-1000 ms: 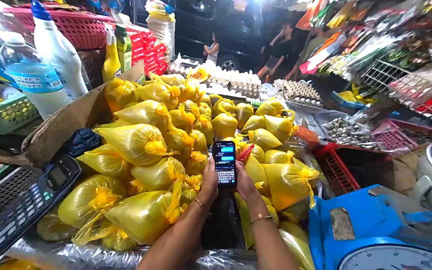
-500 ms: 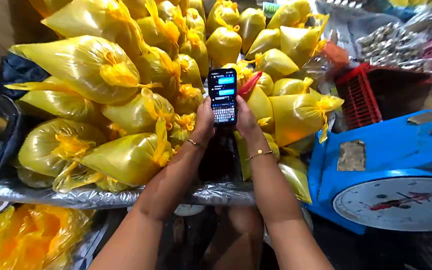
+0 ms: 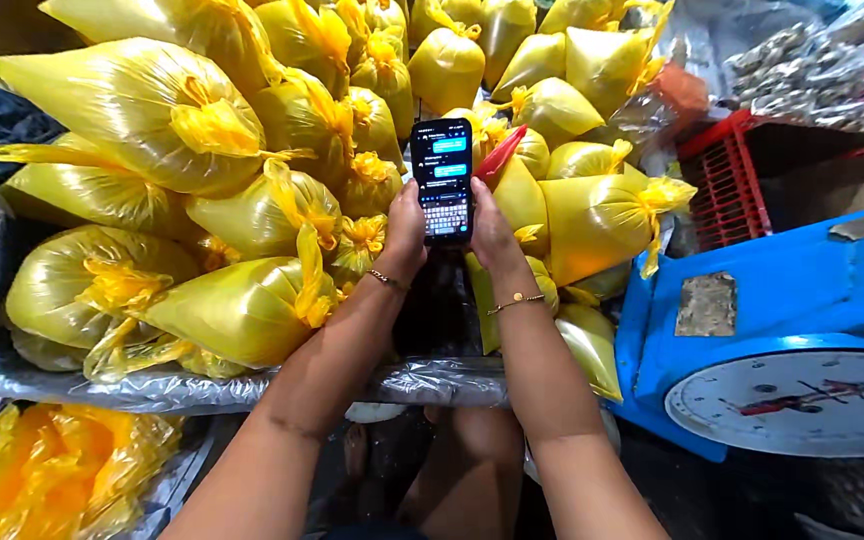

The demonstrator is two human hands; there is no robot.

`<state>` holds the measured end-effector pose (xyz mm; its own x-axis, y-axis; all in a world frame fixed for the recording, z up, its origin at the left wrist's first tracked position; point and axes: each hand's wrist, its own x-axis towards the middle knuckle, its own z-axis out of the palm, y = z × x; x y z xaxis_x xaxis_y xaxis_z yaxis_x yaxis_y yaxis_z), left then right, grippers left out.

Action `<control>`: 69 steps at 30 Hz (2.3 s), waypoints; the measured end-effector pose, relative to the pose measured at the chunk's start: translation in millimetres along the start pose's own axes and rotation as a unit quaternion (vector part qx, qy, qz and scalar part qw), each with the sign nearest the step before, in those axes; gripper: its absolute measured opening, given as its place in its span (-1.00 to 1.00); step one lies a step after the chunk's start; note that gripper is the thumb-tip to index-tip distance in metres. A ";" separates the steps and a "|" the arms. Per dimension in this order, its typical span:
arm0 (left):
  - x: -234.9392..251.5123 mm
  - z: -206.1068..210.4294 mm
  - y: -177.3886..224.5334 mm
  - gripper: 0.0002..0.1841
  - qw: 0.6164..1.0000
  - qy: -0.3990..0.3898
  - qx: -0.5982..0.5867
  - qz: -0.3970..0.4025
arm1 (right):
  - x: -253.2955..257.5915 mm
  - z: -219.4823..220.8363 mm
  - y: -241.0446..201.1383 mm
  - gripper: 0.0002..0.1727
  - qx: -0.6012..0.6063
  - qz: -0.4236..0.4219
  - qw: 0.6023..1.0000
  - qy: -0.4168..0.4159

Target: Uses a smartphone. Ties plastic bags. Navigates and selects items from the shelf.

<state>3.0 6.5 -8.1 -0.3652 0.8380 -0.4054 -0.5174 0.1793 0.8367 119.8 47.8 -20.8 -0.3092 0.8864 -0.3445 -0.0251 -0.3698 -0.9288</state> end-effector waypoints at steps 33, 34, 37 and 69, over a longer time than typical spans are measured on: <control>2.1 -1.3 -2.6 -0.46 1.000 -0.005 -0.010 0.001 | 3.7 0.4 3.3 -0.37 -0.020 -0.046 0.999 0.003; 1.3 -0.4 -2.2 -0.46 1.000 -0.001 -0.012 0.003 | 3.5 0.6 3.1 -0.37 -0.023 -0.045 0.999 0.003; 1.7 -1.1 -2.6 -0.45 1.000 -0.004 -0.010 0.000 | 3.8 -0.6 3.5 -0.37 -0.023 -0.035 0.999 -0.002; 1.6 -0.7 -2.7 -0.45 1.000 0.000 0.003 0.007 | 1.8 0.3 3.0 -0.38 -0.030 -0.024 0.999 0.012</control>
<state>3.3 7.0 -11.2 -0.3730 0.8402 -0.3937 -0.5074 0.1705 0.8447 118.9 48.3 -24.2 -0.2863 0.9093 -0.3022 0.0174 -0.3104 -0.9504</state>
